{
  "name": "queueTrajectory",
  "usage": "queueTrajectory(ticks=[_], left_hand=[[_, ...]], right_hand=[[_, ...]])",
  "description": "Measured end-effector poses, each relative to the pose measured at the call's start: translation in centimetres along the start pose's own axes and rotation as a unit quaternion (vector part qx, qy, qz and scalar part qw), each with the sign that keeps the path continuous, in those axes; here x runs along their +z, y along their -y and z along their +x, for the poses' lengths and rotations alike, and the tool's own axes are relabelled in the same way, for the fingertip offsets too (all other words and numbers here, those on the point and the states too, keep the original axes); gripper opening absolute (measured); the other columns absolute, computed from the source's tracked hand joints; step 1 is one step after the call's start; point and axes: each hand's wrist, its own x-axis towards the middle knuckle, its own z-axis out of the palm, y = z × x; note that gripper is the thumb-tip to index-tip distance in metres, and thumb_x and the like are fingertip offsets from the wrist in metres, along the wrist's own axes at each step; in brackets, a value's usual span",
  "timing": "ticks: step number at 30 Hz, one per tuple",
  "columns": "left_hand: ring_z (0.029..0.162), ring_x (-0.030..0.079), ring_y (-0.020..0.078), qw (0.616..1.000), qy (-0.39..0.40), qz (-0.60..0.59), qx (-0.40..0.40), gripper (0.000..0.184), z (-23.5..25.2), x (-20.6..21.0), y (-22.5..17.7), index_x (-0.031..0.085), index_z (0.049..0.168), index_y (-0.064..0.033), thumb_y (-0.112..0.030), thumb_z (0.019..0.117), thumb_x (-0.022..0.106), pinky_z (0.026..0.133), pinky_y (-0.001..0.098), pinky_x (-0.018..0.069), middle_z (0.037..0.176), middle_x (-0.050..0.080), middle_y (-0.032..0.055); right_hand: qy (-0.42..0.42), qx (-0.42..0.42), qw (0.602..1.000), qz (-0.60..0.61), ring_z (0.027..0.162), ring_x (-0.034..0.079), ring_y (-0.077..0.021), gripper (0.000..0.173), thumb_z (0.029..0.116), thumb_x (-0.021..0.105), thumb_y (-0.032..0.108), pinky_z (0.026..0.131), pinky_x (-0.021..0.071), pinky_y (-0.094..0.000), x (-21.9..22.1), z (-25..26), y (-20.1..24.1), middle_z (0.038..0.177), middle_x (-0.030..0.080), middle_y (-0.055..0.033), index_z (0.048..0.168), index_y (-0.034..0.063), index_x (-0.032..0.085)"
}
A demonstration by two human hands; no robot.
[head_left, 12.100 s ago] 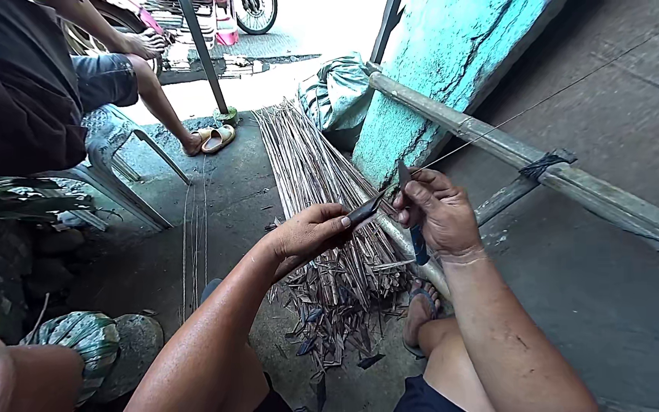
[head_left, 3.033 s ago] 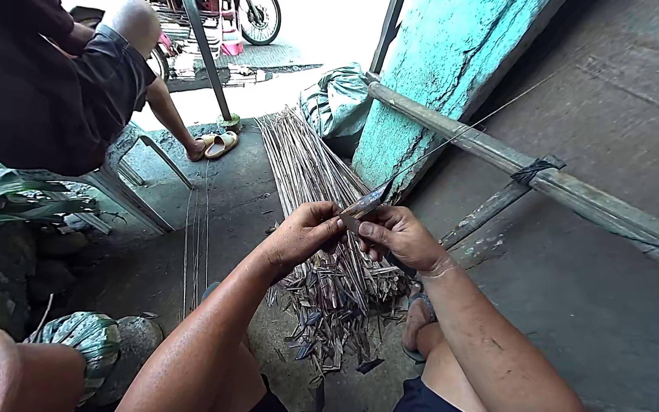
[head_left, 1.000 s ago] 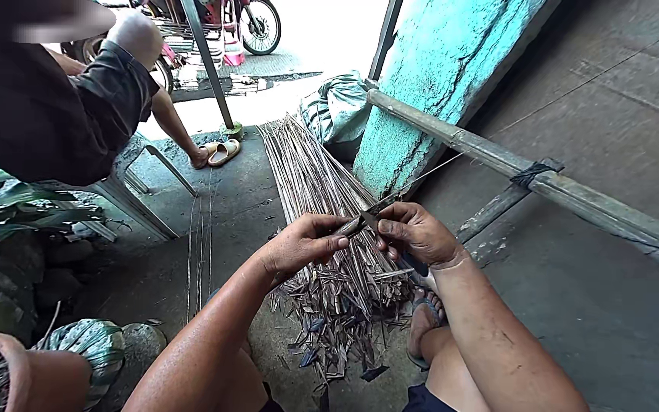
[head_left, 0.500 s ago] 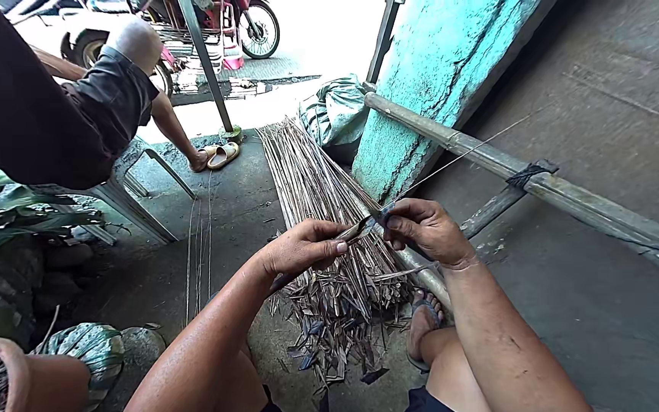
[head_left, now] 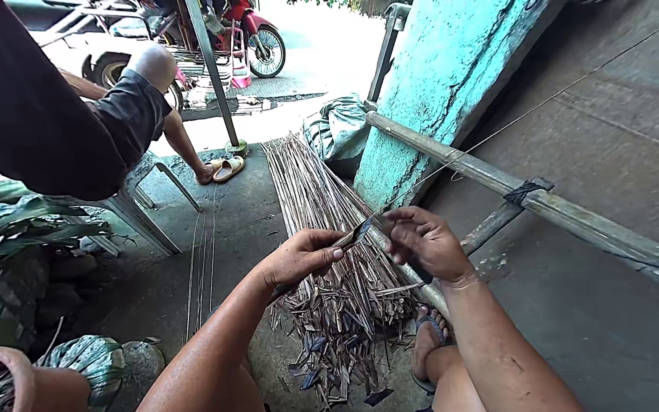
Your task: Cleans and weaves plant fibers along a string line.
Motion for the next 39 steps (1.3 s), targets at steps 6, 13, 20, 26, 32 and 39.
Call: queueTrajectory(ticks=[6,13,20,26,32,39], left_hand=[[0.057,0.055,0.0037,1.000,0.028,0.004,-0.013,0.033,0.3,0.1,-0.1,0.066,0.126,-0.0031,-0.028,0.1051,0.057,0.053,0.0203,0.0486,0.074,0.062,-0.0038],[0.054,0.053,0.0054,0.999,0.018,0.022,-0.017,0.037,0.4,-0.1,-0.6,0.067,0.125,-0.0036,-0.032,0.1034,0.058,0.052,0.0236,0.0479,0.070,0.061,-0.0018],[0.066,0.058,0.0058,0.997,-0.029,0.068,-0.023,0.032,0.3,1.2,0.4,0.064,0.128,-0.0027,-0.020,0.1009,0.062,0.061,0.0247,0.0510,0.095,0.069,0.0035],[0.070,0.066,0.0093,0.992,-0.070,0.067,-0.076,0.033,-0.2,1.1,-0.4,0.067,0.114,-0.0026,-0.027,0.1075,0.046,0.067,0.0298,0.0588,0.087,0.069,0.0016],[0.070,0.069,0.0119,0.993,-0.095,0.061,-0.032,0.021,0.2,1.2,-0.2,0.060,0.107,-0.0020,-0.020,0.1081,0.048,0.067,0.0286,0.0598,0.084,0.069,0.0040],[0.064,0.065,0.0093,0.993,-0.111,0.035,-0.011,0.016,0.8,1.5,-0.4,0.062,0.105,-0.0011,-0.013,0.1058,0.051,0.062,0.0250,0.0573,0.081,0.068,0.0029]], right_hand=[[0.074,0.061,0.993,0.071,0.060,0.067,-0.0085,0.019,0.1015,0.065,0.014,0.051,0.0565,-0.0228,0.8,0.6,-1.5,0.083,0.074,-0.0025,0.117,0.0035,0.067],[-0.104,-0.040,0.994,-0.013,0.058,0.066,-0.0106,0.024,0.0999,0.063,0.011,0.051,0.0582,-0.0250,0.4,1.0,-1.0,0.081,0.073,-0.0057,0.122,0.0051,0.070],[-0.115,-0.034,0.993,0.014,0.059,0.067,-0.0116,0.028,0.1004,0.060,0.011,0.053,0.0595,-0.0280,1.0,0.6,-1.0,0.082,0.073,-0.0046,0.127,0.0067,0.069],[-0.132,-0.004,0.991,0.010,0.061,0.067,-0.0109,0.029,0.1027,0.054,0.009,0.055,0.0595,-0.0277,0.5,0.8,0.2,0.083,0.072,-0.0019,0.130,0.0023,0.062],[-0.048,0.024,0.998,0.020,0.058,0.068,-0.0127,0.018,0.1022,0.061,0.012,0.055,0.0601,-0.0260,0.5,0.5,-1.0,0.080,0.073,-0.0076,0.116,0.0034,0.068],[0.089,0.079,0.992,0.031,0.063,0.068,-0.0074,0.016,0.1029,0.062,0.015,0.056,0.0582,-0.0223,3.2,0.8,-1.9,0.082,0.073,-0.0005,0.109,0.0015,0.069]])
